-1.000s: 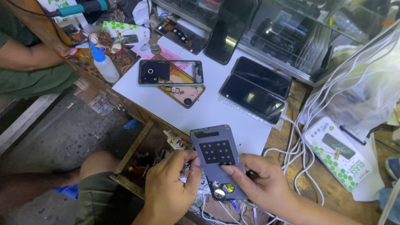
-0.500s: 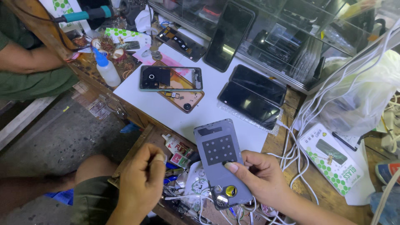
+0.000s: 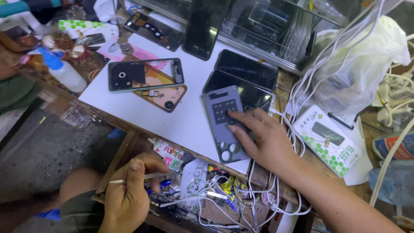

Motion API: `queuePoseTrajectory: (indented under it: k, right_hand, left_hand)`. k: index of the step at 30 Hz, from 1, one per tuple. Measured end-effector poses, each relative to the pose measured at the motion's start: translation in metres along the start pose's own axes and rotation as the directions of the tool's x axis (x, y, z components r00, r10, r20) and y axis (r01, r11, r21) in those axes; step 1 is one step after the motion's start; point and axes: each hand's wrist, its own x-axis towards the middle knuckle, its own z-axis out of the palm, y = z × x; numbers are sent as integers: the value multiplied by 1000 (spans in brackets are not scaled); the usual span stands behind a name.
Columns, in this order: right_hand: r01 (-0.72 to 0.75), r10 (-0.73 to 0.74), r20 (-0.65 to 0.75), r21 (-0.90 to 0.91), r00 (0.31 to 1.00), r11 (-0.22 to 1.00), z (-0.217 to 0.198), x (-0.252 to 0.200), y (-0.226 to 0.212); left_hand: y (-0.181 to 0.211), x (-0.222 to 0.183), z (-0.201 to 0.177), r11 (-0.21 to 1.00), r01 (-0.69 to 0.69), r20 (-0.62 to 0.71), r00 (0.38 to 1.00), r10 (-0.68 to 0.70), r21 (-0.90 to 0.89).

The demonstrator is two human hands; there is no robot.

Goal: The person uses a wooden stick to scrape and clean the surface of a gray electronic keypad. They repeatedly rub the keypad's buttons and surface, occasionally flipping the device to work on different areas. The person also briefly handles a small bottle and a black smartphone.

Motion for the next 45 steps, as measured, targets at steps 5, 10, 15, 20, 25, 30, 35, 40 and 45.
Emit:
queuePoseTrajectory:
  k: [5,10,15,20,25,30,35,40,45]
  right_hand:
    - [349,-352,16,-172,936,921,-3,1,0]
    - [420,-392,227,-92,892,903,0,2,5]
    - [426,-381,249,-157,890,891,5,2,9]
    - [421,-367,277,-169,888,891,8,3,12]
    - [420,-358,289,-188,888,888,9,3,13]
    - [407,-359,263,-157,896,900,7,2,11]
    - [464,-408,275,-181,871,867,8,1,7]
    - [445,-383,283,-199,879,873,8,4,7]
    - [420,-358,288,-196,888,886,9,4,8]
  left_hand:
    - [7,21,15,977,173,89,983,-162,-126]
    - [17,37,30,985,153,79,986,-146,-85]
    - [17,57,41,989,129,138,981,-137,68]
    - [13,72,51,995,93,127,987,-98,45]
    - [13,81,49,989,113,154,980,-126,95]
    - [19,86,49,963,194,125,968,-219,187]
    - [10,84,47,986,165,140,976,-169,38]
    - [8,83,47,989,145,114,983,-145,4]
    - [15,86,47,982,129,96,985,-143,139]
